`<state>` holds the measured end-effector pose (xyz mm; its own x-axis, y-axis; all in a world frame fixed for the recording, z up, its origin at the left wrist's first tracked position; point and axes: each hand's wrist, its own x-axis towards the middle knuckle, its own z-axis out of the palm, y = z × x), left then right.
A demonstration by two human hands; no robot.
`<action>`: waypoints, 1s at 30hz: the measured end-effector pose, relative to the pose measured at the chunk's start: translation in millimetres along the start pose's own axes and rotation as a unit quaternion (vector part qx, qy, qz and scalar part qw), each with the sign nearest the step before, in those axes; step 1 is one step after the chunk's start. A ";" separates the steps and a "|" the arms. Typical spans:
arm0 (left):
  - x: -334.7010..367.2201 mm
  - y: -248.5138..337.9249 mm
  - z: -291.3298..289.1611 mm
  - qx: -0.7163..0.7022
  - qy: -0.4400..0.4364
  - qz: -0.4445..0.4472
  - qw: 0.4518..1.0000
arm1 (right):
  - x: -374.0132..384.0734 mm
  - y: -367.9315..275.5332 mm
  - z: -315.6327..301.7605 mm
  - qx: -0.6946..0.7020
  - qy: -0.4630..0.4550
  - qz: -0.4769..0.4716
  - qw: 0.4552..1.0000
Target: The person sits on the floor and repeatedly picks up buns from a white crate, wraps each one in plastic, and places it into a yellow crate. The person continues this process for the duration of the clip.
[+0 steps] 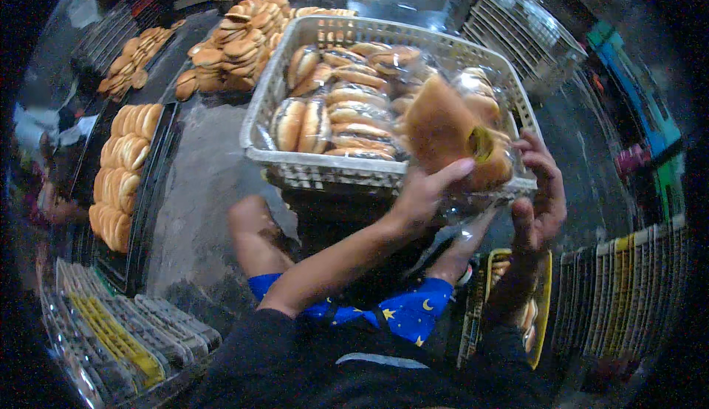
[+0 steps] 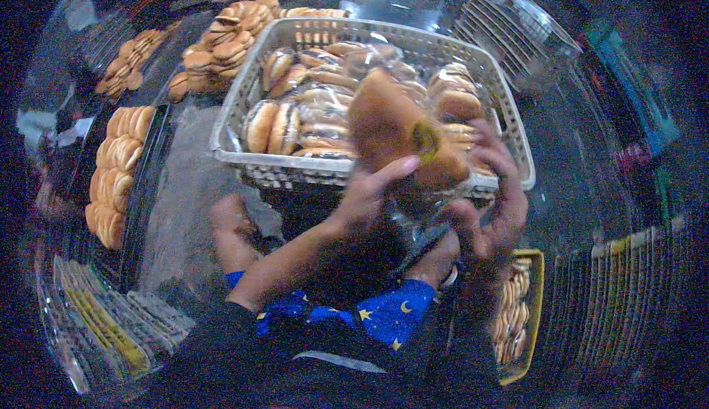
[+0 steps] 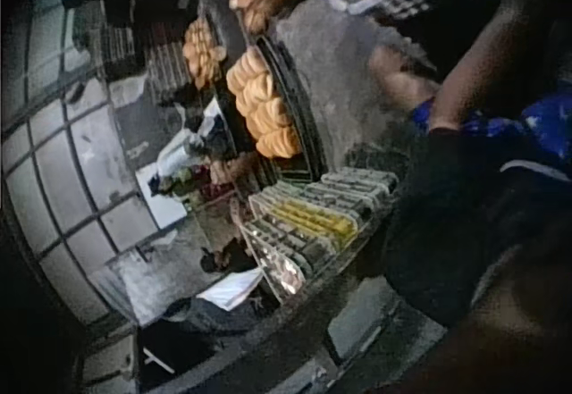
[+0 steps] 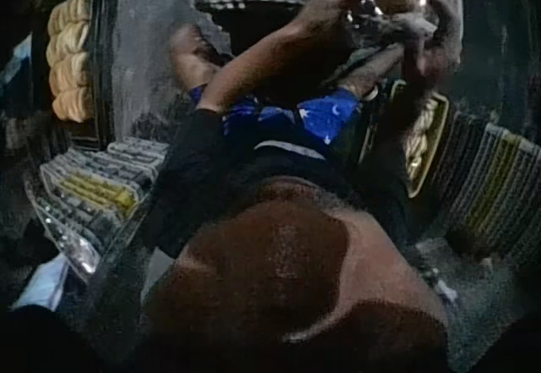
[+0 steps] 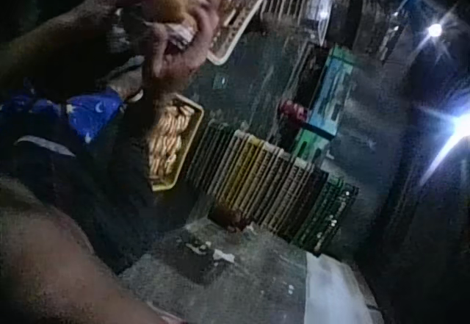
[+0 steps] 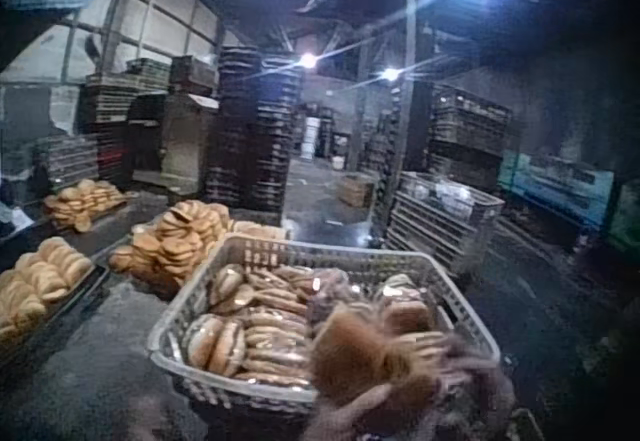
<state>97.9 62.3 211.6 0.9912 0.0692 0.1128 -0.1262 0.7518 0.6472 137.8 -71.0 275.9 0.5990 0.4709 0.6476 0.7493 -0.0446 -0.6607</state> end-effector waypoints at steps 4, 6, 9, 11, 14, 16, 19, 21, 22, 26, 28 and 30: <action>-56.5 -20.8 -44.1 0.141 0.023 0.015 0.990 | -95.9 59.5 28.3 0.041 -0.023 0.225 0.973; -79.4 -28.2 -60.7 0.163 0.042 -0.007 0.986 | -118.2 52.3 43.5 0.133 -0.024 0.282 0.950; -105.1 -36.5 -79.6 0.244 -0.098 -0.101 0.960 | -122.1 55.2 51.3 0.194 -0.002 0.142 0.971; -112.5 -34.1 -84.7 0.253 -0.123 -0.132 0.950 | -119.8 56.8 44.4 0.202 -0.090 0.103 0.970; -116.5 -47.4 -98.0 0.171 -0.048 -0.087 0.980 | -132.4 71.0 29.2 0.285 0.004 0.262 0.922; -106.6 -58.5 -111.8 0.124 -0.059 -0.038 0.990 | -131.7 61.9 45.6 0.398 -0.075 0.203 0.892; -100.3 -42.9 -113.9 0.133 -0.102 -0.089 0.982 | -128.2 61.2 65.9 0.568 -0.051 0.225 0.791; -96.8 -34.5 -110.7 0.143 -0.153 -0.140 0.968 | -122.4 70.8 53.6 0.600 -0.146 0.437 0.654; -91.7 -29.8 -91.6 0.405 -0.151 0.069 0.899 | -118.7 69.4 59.6 0.471 -0.193 0.513 0.691; -96.1 -37.5 -73.2 0.161 0.054 0.014 0.985 | -122.0 81.6 84.1 0.266 -0.093 0.323 0.904; -102.3 -36.4 -81.1 0.197 0.082 -0.001 0.977 | -117.0 77.0 90.2 0.153 0.031 0.142 0.977; -102.9 -41.0 -87.6 0.274 0.041 0.107 0.955 | -110.3 66.5 85.7 0.210 -0.055 0.103 0.971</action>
<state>4.6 81.8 107.4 0.9371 0.2511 0.2424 -0.3066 0.2607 0.9154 97.3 -50.4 128.0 0.6726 0.5831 0.4556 0.4212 0.2045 -0.8836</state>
